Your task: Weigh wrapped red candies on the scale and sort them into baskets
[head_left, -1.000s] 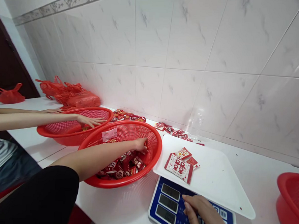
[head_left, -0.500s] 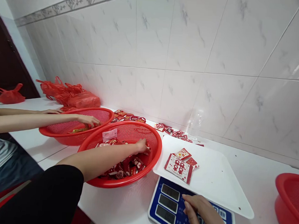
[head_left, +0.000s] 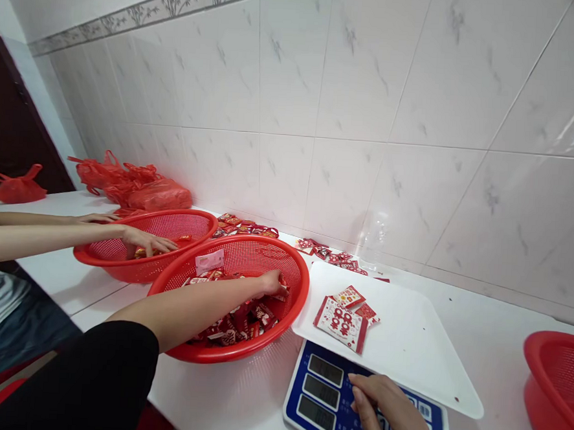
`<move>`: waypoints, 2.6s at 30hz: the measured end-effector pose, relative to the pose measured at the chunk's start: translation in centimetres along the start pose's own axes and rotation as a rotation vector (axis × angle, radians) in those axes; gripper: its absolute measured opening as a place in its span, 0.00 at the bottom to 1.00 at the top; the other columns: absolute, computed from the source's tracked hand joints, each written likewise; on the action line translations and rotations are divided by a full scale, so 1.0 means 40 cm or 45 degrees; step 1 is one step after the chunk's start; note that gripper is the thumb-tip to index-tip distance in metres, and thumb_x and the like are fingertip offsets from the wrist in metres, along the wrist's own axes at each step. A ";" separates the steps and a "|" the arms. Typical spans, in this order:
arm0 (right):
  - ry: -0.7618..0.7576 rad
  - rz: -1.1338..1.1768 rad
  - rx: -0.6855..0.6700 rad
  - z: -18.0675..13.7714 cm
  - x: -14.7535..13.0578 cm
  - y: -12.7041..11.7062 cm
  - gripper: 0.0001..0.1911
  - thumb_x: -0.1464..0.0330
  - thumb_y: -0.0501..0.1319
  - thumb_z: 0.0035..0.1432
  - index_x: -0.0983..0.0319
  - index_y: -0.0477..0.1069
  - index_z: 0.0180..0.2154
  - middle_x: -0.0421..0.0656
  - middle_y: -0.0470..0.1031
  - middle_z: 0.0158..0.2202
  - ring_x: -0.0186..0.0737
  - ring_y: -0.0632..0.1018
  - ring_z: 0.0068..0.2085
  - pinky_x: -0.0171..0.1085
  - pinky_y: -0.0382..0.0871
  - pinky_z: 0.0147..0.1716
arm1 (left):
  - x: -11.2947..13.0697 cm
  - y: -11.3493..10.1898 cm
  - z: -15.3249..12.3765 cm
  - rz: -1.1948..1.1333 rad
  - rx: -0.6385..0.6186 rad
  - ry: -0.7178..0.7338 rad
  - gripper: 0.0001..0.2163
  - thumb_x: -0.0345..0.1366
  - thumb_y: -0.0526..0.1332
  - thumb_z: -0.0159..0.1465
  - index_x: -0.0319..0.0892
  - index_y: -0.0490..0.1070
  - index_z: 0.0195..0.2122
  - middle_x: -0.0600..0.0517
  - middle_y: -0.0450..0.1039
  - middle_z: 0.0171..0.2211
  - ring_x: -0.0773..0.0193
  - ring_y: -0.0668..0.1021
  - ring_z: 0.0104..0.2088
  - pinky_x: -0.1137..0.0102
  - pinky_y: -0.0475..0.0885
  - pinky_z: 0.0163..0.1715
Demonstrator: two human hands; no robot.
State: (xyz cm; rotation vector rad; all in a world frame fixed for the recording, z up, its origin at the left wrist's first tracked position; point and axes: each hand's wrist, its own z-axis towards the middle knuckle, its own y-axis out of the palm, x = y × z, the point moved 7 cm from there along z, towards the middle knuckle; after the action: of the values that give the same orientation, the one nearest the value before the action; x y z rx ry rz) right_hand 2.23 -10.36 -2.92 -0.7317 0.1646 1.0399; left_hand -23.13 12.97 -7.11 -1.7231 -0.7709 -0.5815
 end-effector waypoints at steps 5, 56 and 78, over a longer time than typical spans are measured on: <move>0.081 0.038 0.046 -0.006 0.010 0.002 0.08 0.71 0.57 0.63 0.57 0.71 0.43 0.40 0.76 0.29 0.34 0.77 0.29 0.30 0.70 0.27 | 0.029 -0.001 -0.012 -0.106 -0.062 0.102 0.16 0.23 0.67 0.49 0.43 0.58 0.26 0.61 0.66 0.16 0.65 0.76 0.21 0.74 0.69 0.21; 0.026 0.012 0.132 0.026 -0.008 -0.006 0.10 0.73 0.55 0.62 0.60 0.73 0.42 0.41 0.75 0.27 0.34 0.75 0.27 0.32 0.69 0.27 | 0.518 0.271 -0.213 0.247 -0.617 1.140 0.18 0.50 0.51 0.67 0.44 0.74 0.43 0.50 0.77 0.47 0.55 0.73 0.51 0.64 0.65 0.53; -0.022 -0.035 -0.041 0.010 -0.004 -0.003 0.09 0.72 0.58 0.62 0.58 0.69 0.45 0.40 0.76 0.29 0.33 0.78 0.30 0.29 0.73 0.28 | 0.053 -0.130 -0.070 0.490 -0.277 0.354 0.08 0.42 0.68 0.51 0.45 0.76 0.28 0.56 0.73 0.19 0.61 0.76 0.26 0.72 0.71 0.30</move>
State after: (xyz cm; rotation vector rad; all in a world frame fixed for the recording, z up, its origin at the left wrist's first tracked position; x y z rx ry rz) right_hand 2.18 -10.27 -2.50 -0.7523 0.1228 1.0246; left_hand -25.58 11.66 -1.51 -1.8762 -0.1759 -0.6351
